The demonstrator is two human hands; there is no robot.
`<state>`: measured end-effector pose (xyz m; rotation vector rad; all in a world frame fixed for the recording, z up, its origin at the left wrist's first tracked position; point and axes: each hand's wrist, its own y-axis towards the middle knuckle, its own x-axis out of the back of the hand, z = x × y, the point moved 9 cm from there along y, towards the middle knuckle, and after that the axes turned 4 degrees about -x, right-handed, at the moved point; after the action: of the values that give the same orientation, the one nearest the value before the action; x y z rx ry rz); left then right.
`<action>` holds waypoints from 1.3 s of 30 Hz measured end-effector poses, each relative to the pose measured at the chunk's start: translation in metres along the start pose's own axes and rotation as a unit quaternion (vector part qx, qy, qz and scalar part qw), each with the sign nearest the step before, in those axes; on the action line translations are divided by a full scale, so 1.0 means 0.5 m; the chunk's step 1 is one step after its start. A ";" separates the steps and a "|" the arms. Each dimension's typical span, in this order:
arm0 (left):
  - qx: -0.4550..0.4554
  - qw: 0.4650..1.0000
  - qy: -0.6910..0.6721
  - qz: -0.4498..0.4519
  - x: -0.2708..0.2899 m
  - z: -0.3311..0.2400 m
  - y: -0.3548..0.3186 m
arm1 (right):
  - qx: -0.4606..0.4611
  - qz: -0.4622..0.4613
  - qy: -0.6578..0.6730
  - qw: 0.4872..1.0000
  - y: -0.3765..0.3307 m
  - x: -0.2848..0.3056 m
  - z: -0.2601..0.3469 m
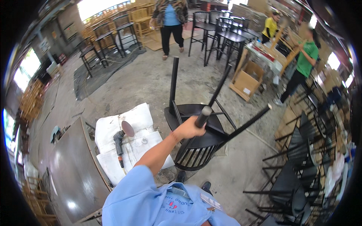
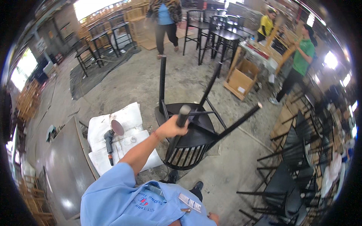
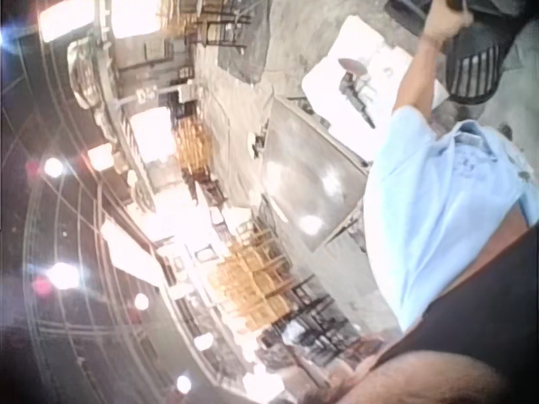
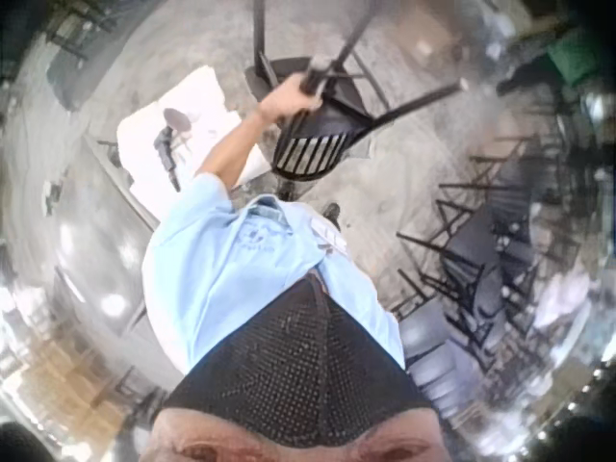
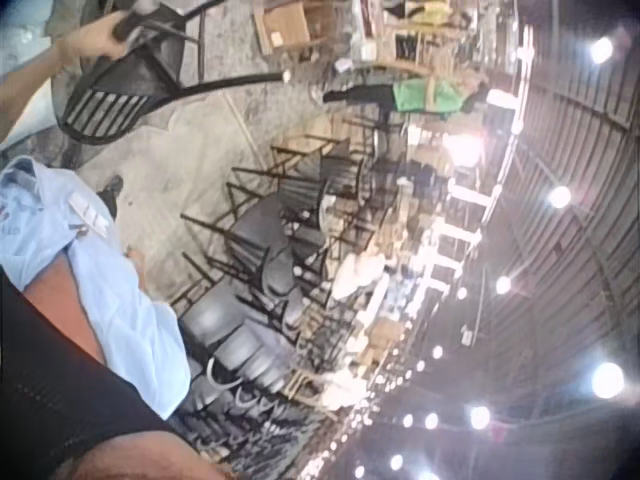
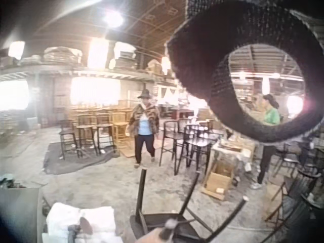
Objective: The person picks up black chairs, places them upside down on a metal workbench, and uses a rotary polisher to smooth the leg ends. They then apply felt pads to the legs and return the chairs to the floor. The process repeats for multiple chairs in a workshop setting.
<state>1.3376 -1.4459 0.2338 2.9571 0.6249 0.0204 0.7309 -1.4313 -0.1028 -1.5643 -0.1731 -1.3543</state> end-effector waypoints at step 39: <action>0.358 0.595 0.385 -0.608 0.431 0.206 -0.935 | -0.110 0.174 0.322 0.924 0.103 0.228 0.205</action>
<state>1.3508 -0.9464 0.0732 2.0286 3.1758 1.1553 0.8733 -1.4342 -0.0258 -1.1687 0.6517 -1.5544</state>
